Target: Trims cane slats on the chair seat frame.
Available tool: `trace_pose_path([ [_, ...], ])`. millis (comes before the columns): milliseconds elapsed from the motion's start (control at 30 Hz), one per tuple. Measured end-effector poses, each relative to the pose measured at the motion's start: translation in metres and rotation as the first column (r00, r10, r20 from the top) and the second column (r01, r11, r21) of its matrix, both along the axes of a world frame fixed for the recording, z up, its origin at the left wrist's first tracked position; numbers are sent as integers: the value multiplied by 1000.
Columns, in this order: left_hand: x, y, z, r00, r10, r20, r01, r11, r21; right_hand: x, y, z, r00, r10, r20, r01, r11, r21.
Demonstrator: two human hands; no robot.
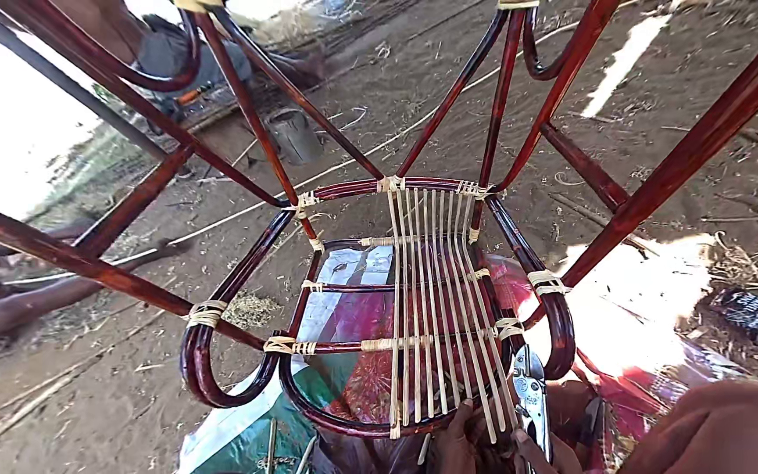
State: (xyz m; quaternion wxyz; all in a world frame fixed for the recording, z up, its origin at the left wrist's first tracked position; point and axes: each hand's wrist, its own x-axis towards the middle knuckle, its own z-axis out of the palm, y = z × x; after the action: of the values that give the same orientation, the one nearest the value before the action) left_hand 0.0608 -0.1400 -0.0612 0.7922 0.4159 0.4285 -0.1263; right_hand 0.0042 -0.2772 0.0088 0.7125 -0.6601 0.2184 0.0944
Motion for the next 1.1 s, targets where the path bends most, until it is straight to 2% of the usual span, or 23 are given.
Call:
trace_pose_path([
  [100, -6, 1, 0, 999, 11, 47, -9, 999, -33, 2, -1, 1, 998, -32, -47, 33, 999, 6],
  [200, -4, 0, -2, 999, -4, 45, 3, 1000, 26, 2, -1, 2, 998, -42, -37, 43, 999, 25],
  [333, -4, 2, -1, 999, -44, 25, 43, 998, 42, 1, -2, 12, 999, -25, -35, 30, 988, 151],
  [400, -9, 3, 9, 992, -121, -22, 121, 993, -6, -3, -7, 18, 999, 17, -33, -9, 976, 217],
  [500, -21, 1, 18, 934, -357, 22, 358, 932, -62, -10, -14, 37, 991, 62, -117, -20, 944, 329],
  [567, -27, -4, 25, 914, -402, 50, 404, 913, -52, -12, -15, 48, 974, 103, -203, -8, 906, 422],
  [633, -25, -4, 38, 912, -408, 50, 407, 913, 29, -7, -9, 62, 933, 150, -328, 55, 839, 542],
  [700, -24, 0, 43, 887, -456, 69, 437, 879, 191, 2, -2, 73, 852, 243, -464, 141, 746, 651],
  [767, -30, 12, 17, 830, -540, 143, 472, 815, 336, 12, 6, 74, 769, 326, -550, 225, 667, 710],
  [800, -35, 17, 0, 816, -546, 189, 470, 818, 331, 17, 11, 73, 741, 345, -576, 257, 646, 718],
  [833, -41, 21, -16, 825, -514, 233, 460, 852, 250, 20, 15, 71, 721, 345, -600, 293, 633, 716],
  [933, -45, 16, -18, 945, -292, 149, 302, 952, -49, 28, 23, 66, 682, 319, -658, 376, 618, 690],
  [1000, -43, 13, -27, 979, -190, 77, 203, 958, -203, 31, 26, 69, 667, 292, -686, 407, 628, 663],
  [1033, -41, 11, -14, 978, -199, 54, 206, 955, -214, 31, 29, 72, 660, 250, -709, 423, 656, 625],
  [1100, -35, 10, 27, 958, -286, 5, 285, 952, -111, 25, 37, 80, 668, 152, -729, 440, 710, 551],
])
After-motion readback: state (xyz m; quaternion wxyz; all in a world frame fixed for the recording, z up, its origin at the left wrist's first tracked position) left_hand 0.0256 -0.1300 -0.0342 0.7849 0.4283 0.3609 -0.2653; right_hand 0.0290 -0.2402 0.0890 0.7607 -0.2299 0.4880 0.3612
